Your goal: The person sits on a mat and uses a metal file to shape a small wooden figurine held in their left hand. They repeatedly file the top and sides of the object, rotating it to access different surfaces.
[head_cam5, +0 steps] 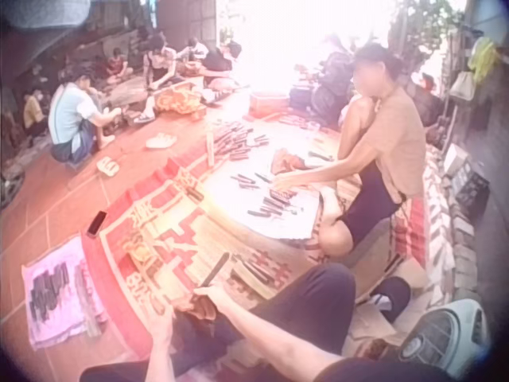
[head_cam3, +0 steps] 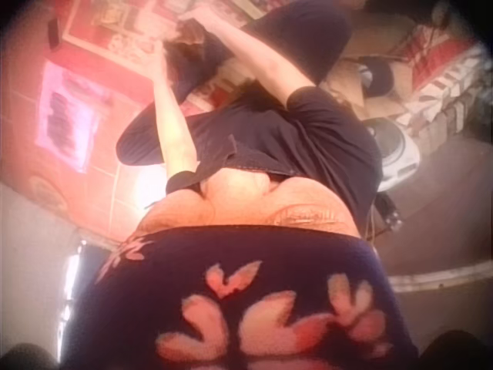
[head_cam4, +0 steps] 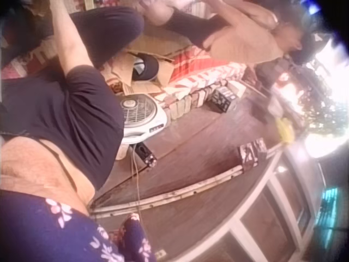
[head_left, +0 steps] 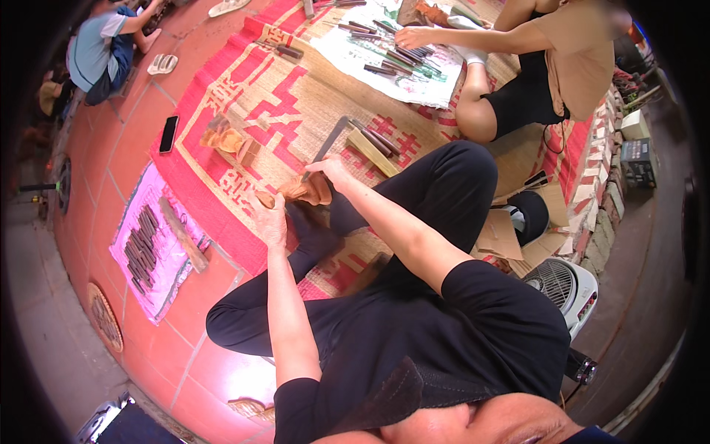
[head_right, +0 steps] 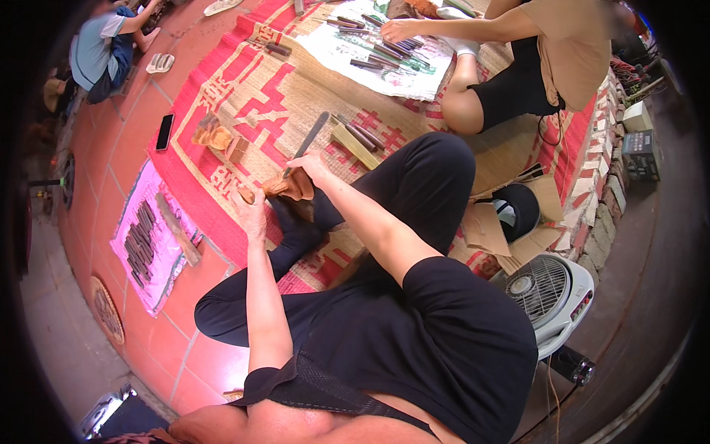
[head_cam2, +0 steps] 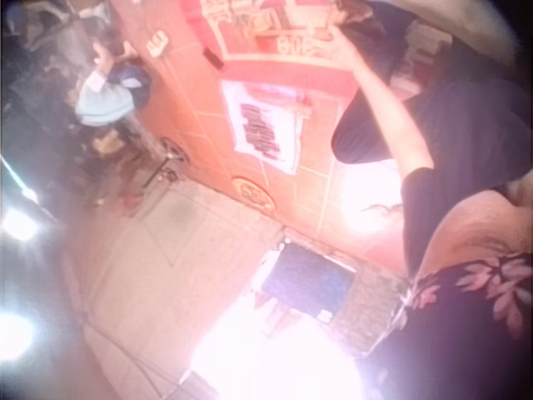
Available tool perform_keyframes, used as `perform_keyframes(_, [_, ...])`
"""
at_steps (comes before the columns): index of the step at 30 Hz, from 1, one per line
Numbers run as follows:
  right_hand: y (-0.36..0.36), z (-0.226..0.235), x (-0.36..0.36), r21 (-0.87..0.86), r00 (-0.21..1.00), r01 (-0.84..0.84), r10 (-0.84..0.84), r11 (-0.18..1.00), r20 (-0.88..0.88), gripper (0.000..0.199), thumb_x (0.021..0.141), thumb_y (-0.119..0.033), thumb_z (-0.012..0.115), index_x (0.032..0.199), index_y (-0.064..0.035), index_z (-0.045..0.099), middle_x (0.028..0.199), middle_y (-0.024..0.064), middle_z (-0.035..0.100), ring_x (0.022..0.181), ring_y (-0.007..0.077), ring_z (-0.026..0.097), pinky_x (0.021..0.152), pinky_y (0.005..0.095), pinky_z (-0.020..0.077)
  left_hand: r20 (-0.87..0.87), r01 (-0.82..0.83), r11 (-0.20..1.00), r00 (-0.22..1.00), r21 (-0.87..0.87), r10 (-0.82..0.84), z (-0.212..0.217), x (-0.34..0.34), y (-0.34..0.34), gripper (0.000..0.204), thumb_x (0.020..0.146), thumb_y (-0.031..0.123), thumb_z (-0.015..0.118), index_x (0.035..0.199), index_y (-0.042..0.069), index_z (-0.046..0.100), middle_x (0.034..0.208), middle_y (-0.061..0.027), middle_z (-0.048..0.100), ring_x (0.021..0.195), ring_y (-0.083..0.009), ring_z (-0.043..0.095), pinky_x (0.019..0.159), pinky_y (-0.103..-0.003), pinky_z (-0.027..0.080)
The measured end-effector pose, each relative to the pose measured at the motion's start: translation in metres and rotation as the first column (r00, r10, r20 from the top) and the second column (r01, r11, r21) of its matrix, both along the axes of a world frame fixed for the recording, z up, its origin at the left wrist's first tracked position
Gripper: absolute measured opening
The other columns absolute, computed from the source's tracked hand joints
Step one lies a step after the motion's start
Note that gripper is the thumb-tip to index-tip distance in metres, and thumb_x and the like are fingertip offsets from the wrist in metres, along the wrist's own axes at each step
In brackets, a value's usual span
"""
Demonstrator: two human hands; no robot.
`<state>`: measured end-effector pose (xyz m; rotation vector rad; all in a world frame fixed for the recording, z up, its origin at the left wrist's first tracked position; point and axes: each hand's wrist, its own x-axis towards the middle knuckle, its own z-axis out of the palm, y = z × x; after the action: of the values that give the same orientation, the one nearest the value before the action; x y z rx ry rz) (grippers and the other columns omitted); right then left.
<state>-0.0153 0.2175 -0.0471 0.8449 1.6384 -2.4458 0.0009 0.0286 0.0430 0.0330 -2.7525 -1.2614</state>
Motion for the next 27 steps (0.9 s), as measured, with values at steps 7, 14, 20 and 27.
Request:
perform_keyframes(7, [0.002,0.017,-0.001,0.014,0.999,-0.011,0.010,1.000,0.045,0.030,0.063,-0.018,0.078,0.080,0.0007,0.063,0.081,0.0127,0.064,0.079,0.0219,0.060,0.071,0.0336,0.0470,-0.028,0.019,1.000,0.999,0.017,-0.019,0.002,0.001,-0.001,0.069,0.075,0.018,0.069,0.134,0.002,0.037,0.129,-0.0230,0.044,0.121,-0.0366,0.042,0.103,-0.042,0.033])
perform_keyframes(14, [0.004,0.021,0.002,-0.013,0.988,0.081,-0.078,0.997,0.132,0.027,0.064,-0.015,0.078,0.080,0.0008,0.063,0.080,0.0103,0.064,0.070,0.0203,0.060,0.065,0.0316,0.0473,-0.012,0.027,0.999,1.000,-0.021,-0.027,0.001,0.003,-0.004,0.068,0.078,0.022,0.066,0.135,0.003,0.033,0.135,-0.0259,0.041,0.125,-0.0409,0.039,0.103,-0.044,0.033])
perform_keyframes(20, [0.000,0.002,0.005,0.067,0.992,0.124,-0.125,0.990,0.014,0.024,0.068,-0.015,0.073,0.083,0.0000,0.062,0.079,0.0098,0.065,0.074,0.0204,0.063,0.065,0.0335,0.0491,-0.003,0.044,0.998,0.999,0.033,-0.044,0.001,0.002,-0.003,0.070,0.078,0.024,0.067,0.135,0.002,0.034,0.134,-0.0271,0.041,0.125,-0.0413,0.039,0.104,-0.046,0.033])
perform_keyframes(27, [0.005,0.029,0.005,0.303,0.990,0.144,-0.137,0.942,-0.047,0.016,0.070,-0.012,0.068,0.081,-0.0015,0.065,0.070,0.0053,0.063,0.060,0.0146,0.057,0.055,0.0275,0.0447,0.056,0.040,0.999,0.998,0.036,-0.042,-0.008,0.002,-0.015,0.079,0.075,0.031,0.070,0.137,0.002,0.032,0.129,-0.0279,0.042,0.123,-0.0418,0.039,0.104,-0.047,0.032])
